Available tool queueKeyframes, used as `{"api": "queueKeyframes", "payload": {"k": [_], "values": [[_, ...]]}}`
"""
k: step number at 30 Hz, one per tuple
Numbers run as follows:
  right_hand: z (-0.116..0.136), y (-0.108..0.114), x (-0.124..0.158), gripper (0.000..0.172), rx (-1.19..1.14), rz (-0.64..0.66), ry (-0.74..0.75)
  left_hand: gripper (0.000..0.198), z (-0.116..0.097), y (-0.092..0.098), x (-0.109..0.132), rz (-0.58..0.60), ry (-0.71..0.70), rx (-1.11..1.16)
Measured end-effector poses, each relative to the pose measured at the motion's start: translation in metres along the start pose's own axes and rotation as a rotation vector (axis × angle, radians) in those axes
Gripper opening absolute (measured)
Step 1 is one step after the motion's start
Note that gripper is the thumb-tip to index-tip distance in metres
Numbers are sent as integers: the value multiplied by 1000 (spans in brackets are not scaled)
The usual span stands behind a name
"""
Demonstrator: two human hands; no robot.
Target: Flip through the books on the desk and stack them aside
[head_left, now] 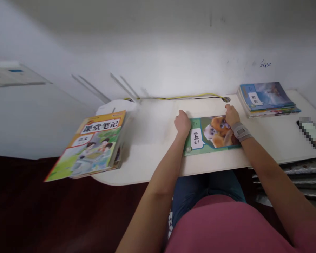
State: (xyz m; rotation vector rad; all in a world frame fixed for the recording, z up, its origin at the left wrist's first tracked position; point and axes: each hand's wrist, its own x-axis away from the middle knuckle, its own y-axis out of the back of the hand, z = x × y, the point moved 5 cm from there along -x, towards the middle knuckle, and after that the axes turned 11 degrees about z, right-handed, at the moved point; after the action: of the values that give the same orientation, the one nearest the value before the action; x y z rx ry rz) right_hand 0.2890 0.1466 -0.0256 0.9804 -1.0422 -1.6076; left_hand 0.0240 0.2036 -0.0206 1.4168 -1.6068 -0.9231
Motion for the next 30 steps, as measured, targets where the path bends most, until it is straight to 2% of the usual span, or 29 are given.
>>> {"api": "queueKeyframes", "payload": {"k": [3,6,7,9,11,13,16,18,20,22,25,27,30], "values": [[0,-1,-1,41,17,-5,11,37,-8,8,7,-55,-40,-33],[-1,-1,-2,43,25,-13,19,46,-34,12,24,-117,-178,-163],[-1,-1,-2,43,24,-15,21,47,-46,9,32,-97,-235,-210],[-1,-1,-1,44,21,-20,25,48,-69,-5,49,17,-323,-278],[-3,-1,-1,45,16,-22,30,53,-85,-24,63,168,-342,-296],[-7,1,-3,45,7,-21,31,61,-93,-39,73,228,-353,-291],[-14,11,-7,47,-12,-15,7,69,-95,-50,76,214,-391,-283],[-10,18,-7,49,-16,-29,4,69,-92,-51,74,217,-401,-280],[11,21,-2,47,1,-51,81,68,-88,-49,71,216,-399,-290],[45,13,11,43,30,-28,240,65,-85,-46,69,221,-416,-318],[85,-14,34,48,24,178,374,62,-81,-44,69,257,-488,-350],[90,-24,46,52,60,243,369,62,-76,-43,68,275,-515,-339],[71,-22,55,56,186,240,327,60,-65,-40,63,258,-470,-304]]}}
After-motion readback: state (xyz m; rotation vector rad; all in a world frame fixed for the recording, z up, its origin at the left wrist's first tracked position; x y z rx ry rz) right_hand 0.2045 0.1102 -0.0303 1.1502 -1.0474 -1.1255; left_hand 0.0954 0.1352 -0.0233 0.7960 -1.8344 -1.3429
